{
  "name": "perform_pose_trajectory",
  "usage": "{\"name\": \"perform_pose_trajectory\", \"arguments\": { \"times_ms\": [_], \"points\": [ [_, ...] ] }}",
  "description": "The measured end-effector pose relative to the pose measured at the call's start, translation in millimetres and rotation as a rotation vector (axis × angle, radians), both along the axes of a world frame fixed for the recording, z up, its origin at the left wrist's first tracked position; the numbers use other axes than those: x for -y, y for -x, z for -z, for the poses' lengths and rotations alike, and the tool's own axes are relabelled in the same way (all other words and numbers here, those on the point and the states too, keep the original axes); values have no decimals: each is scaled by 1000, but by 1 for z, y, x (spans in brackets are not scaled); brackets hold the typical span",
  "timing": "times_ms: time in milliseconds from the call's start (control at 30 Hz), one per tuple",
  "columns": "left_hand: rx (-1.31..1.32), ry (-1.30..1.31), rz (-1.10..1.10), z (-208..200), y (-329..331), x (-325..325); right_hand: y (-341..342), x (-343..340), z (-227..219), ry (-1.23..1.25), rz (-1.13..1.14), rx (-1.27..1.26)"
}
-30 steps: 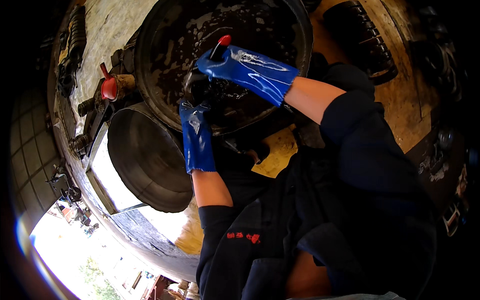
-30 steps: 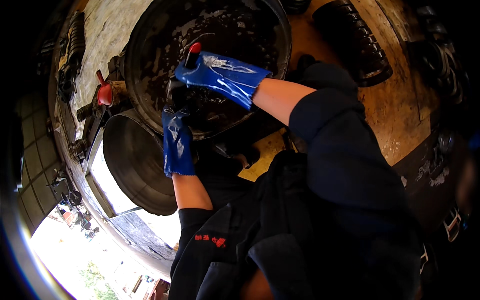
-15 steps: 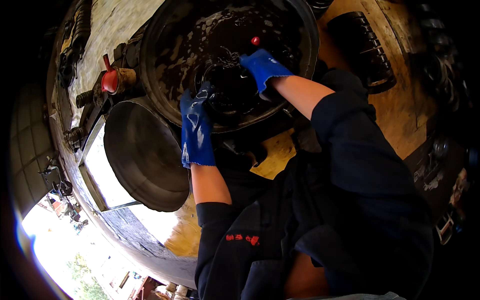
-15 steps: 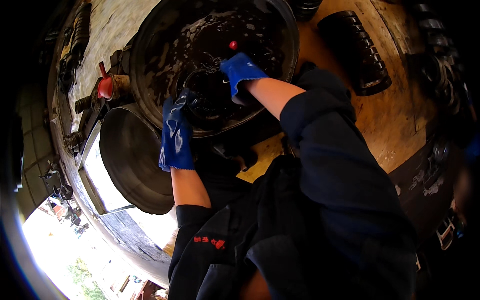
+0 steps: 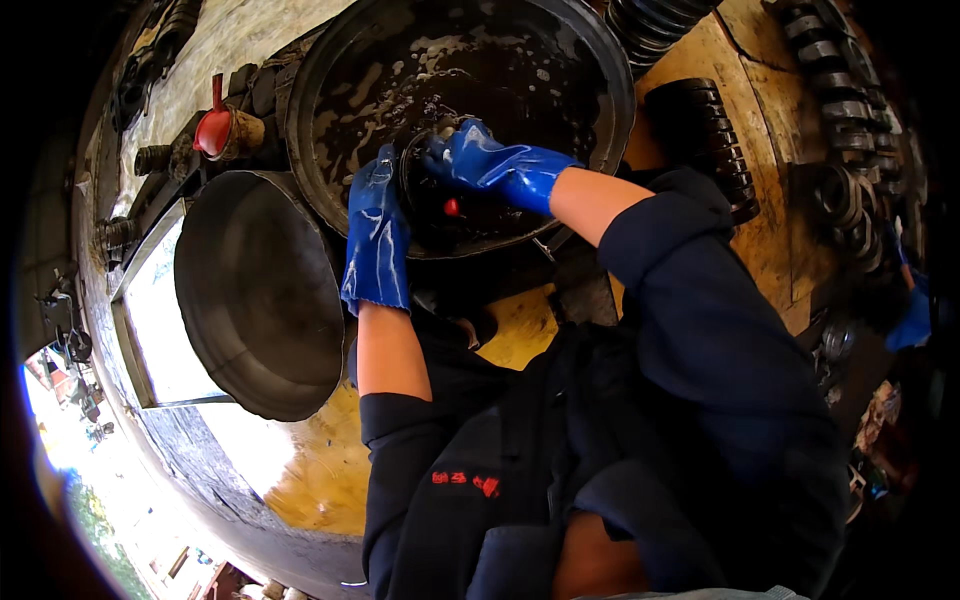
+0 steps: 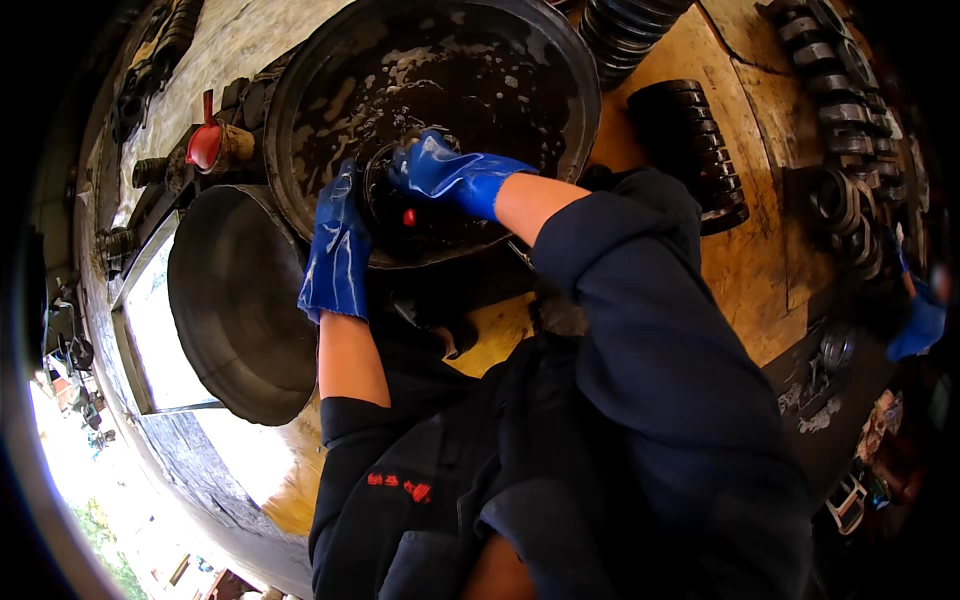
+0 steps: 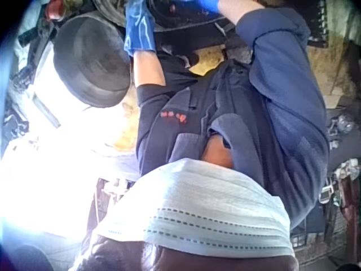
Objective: The person scrubs a small, dark metal part with a red-handled brush inside a large black basin filled with liquid. The person repeatedly dips the part into the liquid and scrubs its surfaces. The person wears blue gloves and a dark blue shirt. The workspace appears to be a workshop with stacks of similar metal parts visible in the background.
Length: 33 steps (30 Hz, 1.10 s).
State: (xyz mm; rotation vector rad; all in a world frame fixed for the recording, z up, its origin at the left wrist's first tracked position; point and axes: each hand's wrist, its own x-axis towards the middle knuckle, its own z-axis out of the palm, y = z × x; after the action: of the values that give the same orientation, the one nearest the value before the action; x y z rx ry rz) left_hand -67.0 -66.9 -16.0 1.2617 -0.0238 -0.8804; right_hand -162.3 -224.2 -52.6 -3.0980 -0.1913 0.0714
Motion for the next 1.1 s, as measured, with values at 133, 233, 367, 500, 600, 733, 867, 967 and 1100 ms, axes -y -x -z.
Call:
{"name": "perform_pose_trajectory", "arguments": {
  "times_ms": [133, 233, 367, 500, 600, 733, 867, 967, 1100],
  "points": [
    [44, -65, 18, -3, -3, -8, -29, -11, -10, -269, 400, -451],
    [77, -78, 84, -6, -5, -11, -17, -14, 8, -403, 636, -400],
    [6, -101, 27, 10, -16, -24, 8, -12, -15, -1042, 751, -569],
    [-32, -100, 38, 12, -18, -12, 30, -10, 1, -1662, 965, -536],
    [-9, -145, 15, 22, -24, -12, 24, -17, 15, -1927, 1116, -552],
    [-96, -196, -47, 11, -15, 2, 25, -15, 51, -2018, 1138, -185],
    [-74, -173, -158, 0, -13, -11, 28, -23, 2, -2366, 1208, 117],
    [-350, 114, -333, 7, -13, -1, 34, -31, -18, -2038, 867, 97],
    [-164, -29, -216, 6, -17, 4, 27, -32, -17, -1548, 459, 156]
  ]
}}
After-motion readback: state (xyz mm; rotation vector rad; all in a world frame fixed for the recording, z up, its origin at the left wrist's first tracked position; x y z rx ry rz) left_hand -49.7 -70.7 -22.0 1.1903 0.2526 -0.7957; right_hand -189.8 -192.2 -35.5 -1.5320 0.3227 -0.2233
